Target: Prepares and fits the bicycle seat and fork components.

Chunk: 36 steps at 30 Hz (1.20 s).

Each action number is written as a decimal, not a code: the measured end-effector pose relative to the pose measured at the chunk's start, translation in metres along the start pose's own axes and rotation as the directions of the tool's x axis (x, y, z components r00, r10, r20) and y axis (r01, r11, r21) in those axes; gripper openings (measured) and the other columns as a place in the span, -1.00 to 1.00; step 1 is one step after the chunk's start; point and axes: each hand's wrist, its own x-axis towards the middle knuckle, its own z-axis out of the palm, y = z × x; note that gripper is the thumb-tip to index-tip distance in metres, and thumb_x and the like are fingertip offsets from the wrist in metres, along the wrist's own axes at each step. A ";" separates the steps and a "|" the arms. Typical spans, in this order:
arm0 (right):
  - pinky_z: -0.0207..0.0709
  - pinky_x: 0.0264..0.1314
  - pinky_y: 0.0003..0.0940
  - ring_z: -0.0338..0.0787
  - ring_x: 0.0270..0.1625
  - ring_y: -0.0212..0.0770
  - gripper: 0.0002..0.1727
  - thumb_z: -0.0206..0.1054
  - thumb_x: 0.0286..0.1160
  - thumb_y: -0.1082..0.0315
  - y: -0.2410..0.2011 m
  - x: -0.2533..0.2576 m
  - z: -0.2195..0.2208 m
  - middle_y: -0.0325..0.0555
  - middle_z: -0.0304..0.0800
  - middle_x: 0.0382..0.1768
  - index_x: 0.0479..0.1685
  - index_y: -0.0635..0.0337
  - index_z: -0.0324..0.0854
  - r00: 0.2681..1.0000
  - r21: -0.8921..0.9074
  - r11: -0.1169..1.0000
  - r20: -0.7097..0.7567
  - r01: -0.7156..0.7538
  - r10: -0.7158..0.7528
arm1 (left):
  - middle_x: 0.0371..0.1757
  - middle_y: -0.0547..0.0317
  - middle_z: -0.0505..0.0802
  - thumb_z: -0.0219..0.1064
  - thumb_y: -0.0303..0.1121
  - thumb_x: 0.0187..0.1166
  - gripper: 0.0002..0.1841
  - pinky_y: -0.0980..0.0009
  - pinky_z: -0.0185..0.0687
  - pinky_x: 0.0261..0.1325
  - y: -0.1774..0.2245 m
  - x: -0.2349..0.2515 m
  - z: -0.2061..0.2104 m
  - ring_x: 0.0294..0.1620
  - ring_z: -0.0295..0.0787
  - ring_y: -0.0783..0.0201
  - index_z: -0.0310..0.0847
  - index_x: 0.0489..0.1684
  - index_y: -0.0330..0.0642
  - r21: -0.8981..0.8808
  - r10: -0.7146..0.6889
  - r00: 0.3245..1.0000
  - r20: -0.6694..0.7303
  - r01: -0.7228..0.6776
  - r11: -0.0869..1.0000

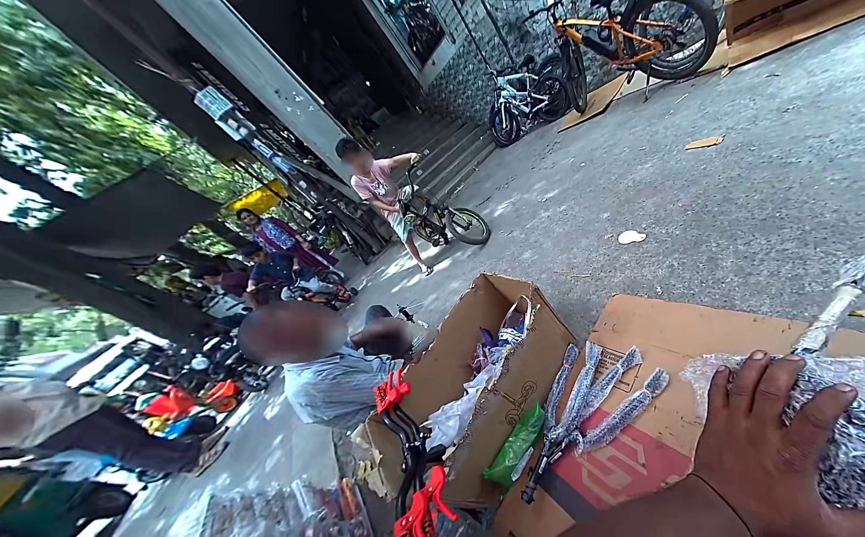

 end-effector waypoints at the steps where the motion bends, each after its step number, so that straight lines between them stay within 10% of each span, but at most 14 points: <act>1: 0.62 -0.33 -0.33 0.68 -0.42 -0.42 -0.79 0.09 0.76 0.06 -0.003 0.000 0.007 -0.39 0.70 -0.40 -0.13 -0.08 0.52 1.000 0.026 1.000 -0.015 0.000 0.001 | 0.78 0.00 0.41 0.49 0.48 0.03 0.03 -0.18 0.08 0.81 -0.001 0.000 0.001 0.85 0.13 -0.12 0.45 0.65 0.22 0.002 -0.001 1.000 -0.009 0.001 1.000; 8: 0.77 0.00 -0.29 0.86 -0.12 -0.45 -0.67 0.09 0.82 0.05 0.012 0.024 -0.003 -0.38 0.88 -0.20 -0.06 0.03 0.68 0.920 -0.223 0.894 0.148 0.389 -0.363 | 0.78 -0.05 0.39 0.48 0.50 -0.01 0.07 -0.19 0.11 0.78 -0.019 0.004 0.000 0.85 0.11 -0.16 0.43 0.66 0.17 -0.004 -0.015 1.000 -0.026 0.015 1.000; 14: 0.56 0.29 0.28 0.86 0.15 0.25 -0.39 -0.08 0.83 -0.07 -0.052 0.083 -0.038 0.32 0.88 -0.04 -0.04 0.23 0.77 0.692 -0.637 0.272 0.660 0.721 -0.291 | 0.78 -0.07 0.38 0.42 0.54 0.01 0.08 -0.18 0.14 0.77 -0.032 0.006 0.004 0.84 0.14 -0.14 0.41 0.67 0.16 -0.007 -0.019 0.998 -0.060 0.019 1.000; 16: 0.57 0.27 0.33 0.81 0.23 0.27 -0.51 -0.04 0.80 -0.03 -0.072 0.105 -0.042 0.29 0.84 0.06 0.12 0.12 0.70 0.583 -0.572 0.122 0.779 0.811 -0.231 | 0.78 -0.04 0.39 0.42 0.52 0.03 0.06 -0.18 0.14 0.77 -0.033 0.006 0.004 0.84 0.14 -0.12 0.42 0.66 0.16 -0.008 -0.020 0.997 -0.072 0.020 1.000; 19: 0.73 -0.06 0.07 0.90 -0.04 0.01 -0.45 -0.05 0.73 -0.15 -0.088 0.124 -0.040 0.04 0.89 -0.23 -0.21 0.03 0.75 0.427 -0.467 -0.101 0.862 0.879 -0.272 | 0.82 0.06 0.33 0.45 0.46 0.08 0.03 -0.16 0.15 0.79 -0.033 0.004 0.004 0.87 0.09 -0.03 0.36 0.70 0.22 -0.025 -0.013 0.997 -0.072 0.012 1.000; 25: 0.71 0.14 0.00 0.86 0.06 -0.10 -0.61 0.34 0.44 -0.12 -0.101 0.148 -0.027 -0.12 0.90 -0.14 -0.17 -0.01 0.82 0.416 -0.417 0.023 0.900 0.909 -0.131 | 0.80 -0.05 0.34 0.39 0.43 0.16 0.02 -0.20 0.24 0.73 -0.040 0.005 0.007 0.84 0.15 -0.10 0.33 0.71 0.10 -0.052 -0.006 0.996 -0.085 0.002 0.999; 29: 0.72 -0.04 -0.04 0.87 -0.10 -0.12 -0.58 0.22 0.56 -0.12 -0.090 0.144 -0.023 -0.15 0.88 -0.28 -0.23 0.01 0.78 0.423 -0.419 0.058 0.892 0.906 -0.161 | 0.79 -0.17 0.32 0.35 0.48 0.16 0.07 -0.21 0.17 0.76 -0.047 0.004 0.007 0.84 0.12 -0.18 0.27 0.75 0.06 -0.060 0.020 0.995 -0.096 -0.025 0.998; 31: 0.74 -0.10 -0.04 0.89 -0.17 -0.09 -0.53 0.07 0.67 -0.05 -0.062 0.106 -0.022 -0.05 0.87 -0.35 -0.31 0.08 0.74 0.581 -0.562 0.166 0.731 0.810 -0.357 | 0.79 -0.19 0.33 0.34 0.49 0.13 0.09 -0.18 0.12 0.79 -0.047 0.003 0.008 0.84 0.12 -0.18 0.28 0.74 0.04 -0.065 0.035 0.994 -0.102 -0.041 0.997; 33: 0.71 -0.14 -0.16 0.83 -0.29 -0.21 -0.47 -0.05 0.82 0.05 -0.029 0.063 -0.003 -0.05 0.76 -0.49 -0.44 0.17 0.64 0.815 -0.625 0.527 0.386 0.575 -0.431 | 0.77 -0.24 0.34 0.32 0.50 0.13 0.09 -0.19 0.13 0.78 -0.047 0.009 0.008 0.83 0.13 -0.21 0.29 0.73 0.00 -0.057 0.051 0.993 -0.106 -0.058 0.997; 36: 0.50 -0.35 -0.61 0.56 -0.48 -0.67 -0.39 -0.11 0.85 -0.14 -0.013 0.043 0.013 -0.46 0.49 -0.64 -0.56 0.00 0.50 0.913 -0.302 0.862 0.161 0.407 -0.375 | 0.73 -0.30 0.38 0.32 0.52 0.13 0.10 -0.21 0.14 0.76 -0.038 0.007 0.009 0.81 0.16 -0.26 0.33 0.70 -0.05 -0.037 0.062 0.993 -0.105 -0.066 0.997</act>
